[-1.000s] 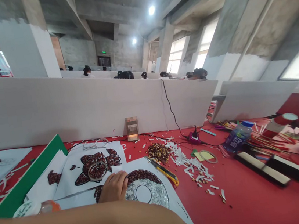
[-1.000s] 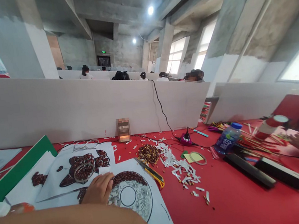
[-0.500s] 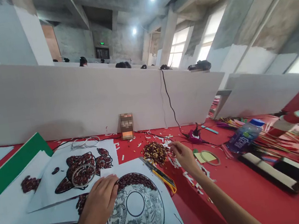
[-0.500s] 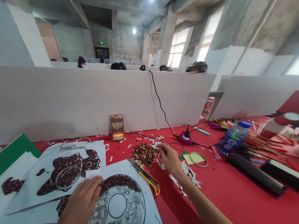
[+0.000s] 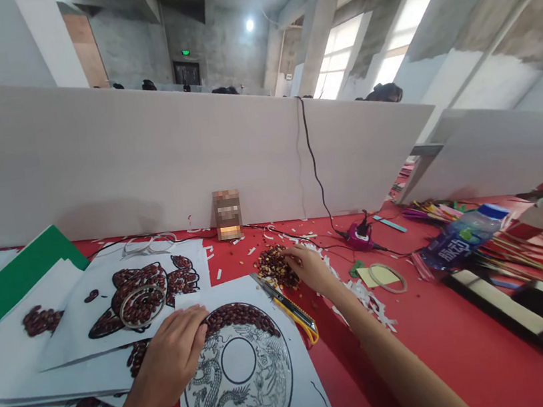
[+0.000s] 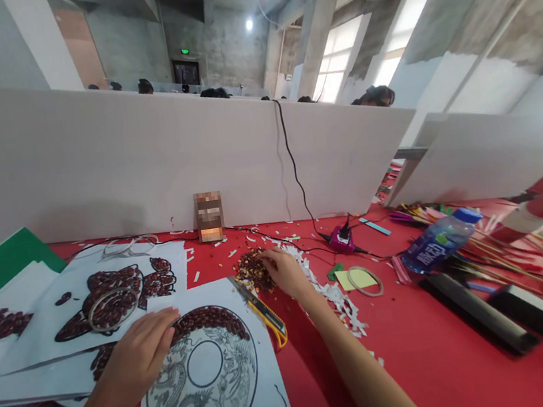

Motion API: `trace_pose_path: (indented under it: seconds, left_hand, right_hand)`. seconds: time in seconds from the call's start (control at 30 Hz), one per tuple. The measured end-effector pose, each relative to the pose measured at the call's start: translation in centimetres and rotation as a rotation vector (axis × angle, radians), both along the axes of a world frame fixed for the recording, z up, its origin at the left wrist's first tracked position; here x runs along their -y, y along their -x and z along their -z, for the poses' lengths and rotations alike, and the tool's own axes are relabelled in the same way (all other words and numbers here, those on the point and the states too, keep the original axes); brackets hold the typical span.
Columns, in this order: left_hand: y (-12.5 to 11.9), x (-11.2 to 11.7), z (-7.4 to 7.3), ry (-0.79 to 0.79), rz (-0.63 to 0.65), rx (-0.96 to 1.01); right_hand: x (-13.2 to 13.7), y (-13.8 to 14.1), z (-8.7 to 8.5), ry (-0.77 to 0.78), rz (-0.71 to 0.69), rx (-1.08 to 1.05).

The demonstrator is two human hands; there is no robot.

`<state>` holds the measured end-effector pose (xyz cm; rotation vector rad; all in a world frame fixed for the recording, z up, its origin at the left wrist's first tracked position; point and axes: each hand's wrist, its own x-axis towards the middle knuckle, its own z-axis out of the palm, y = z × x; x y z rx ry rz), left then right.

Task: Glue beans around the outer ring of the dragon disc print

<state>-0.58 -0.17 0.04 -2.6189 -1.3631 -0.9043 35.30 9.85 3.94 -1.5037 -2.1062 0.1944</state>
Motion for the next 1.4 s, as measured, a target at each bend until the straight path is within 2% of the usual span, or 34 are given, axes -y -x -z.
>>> trace_pose_path:
  seconds: [0.23, 0.4, 0.53, 0.67, 0.8, 0.93, 1.03, 1.1, 1.27, 1.4]
  left_hand:
    - [-0.2, 0.1, -0.4, 0.005, 0.006, 0.01]
    - [-0.2, 0.1, -0.5, 0.017, 0.001, -0.009]
    - [-0.1, 0.2, -0.5, 0.022, -0.003, -0.015]
    - [-0.1, 0.1, -0.4, 0.021, 0.0, -0.017]
    - [0.0, 0.1, -0.1, 0.016, -0.012, -0.023]
    - [0.1, 0.2, -0.1, 0.02, -0.011, -0.019]
    - [0.0, 0.1, -0.3, 0.035, -0.012, 0.005]
    - [-0.1, 0.0, -0.5, 0.037, -0.015, 0.015]
    - [-0.2, -0.1, -0.4, 0.041, -0.025, 0.028]
    - [-0.2, -0.1, -0.3, 0.057, -0.033, 0.026]
  right_hand:
    - [0.7, 1.5, -0.6, -0.011, 0.072, 0.189]
    - [1.1, 2.6, -0.6, -0.014, 0.084, 0.217]
    - [0.9, 3.1, -0.9, -0.021, 0.104, 0.163]
    - [1.2, 3.2, -1.9, -0.02, 0.126, 0.041]
    - [4.8, 4.2, -2.7, 0.003, 0.095, -0.093]
    - [11.1, 6.0, -1.3, 0.09, 0.004, -0.365]
    - [14.4, 6.7, 0.2, 0.12, -0.029, -0.4]
    - [15.2, 6.3, 0.9, 0.091, -0.009, -0.357]
    - [15.2, 4.9, 2.2, 0.0, -0.011, -0.262]
    - [15.3, 5.1, 2.8, -0.03, -0.033, -0.217]
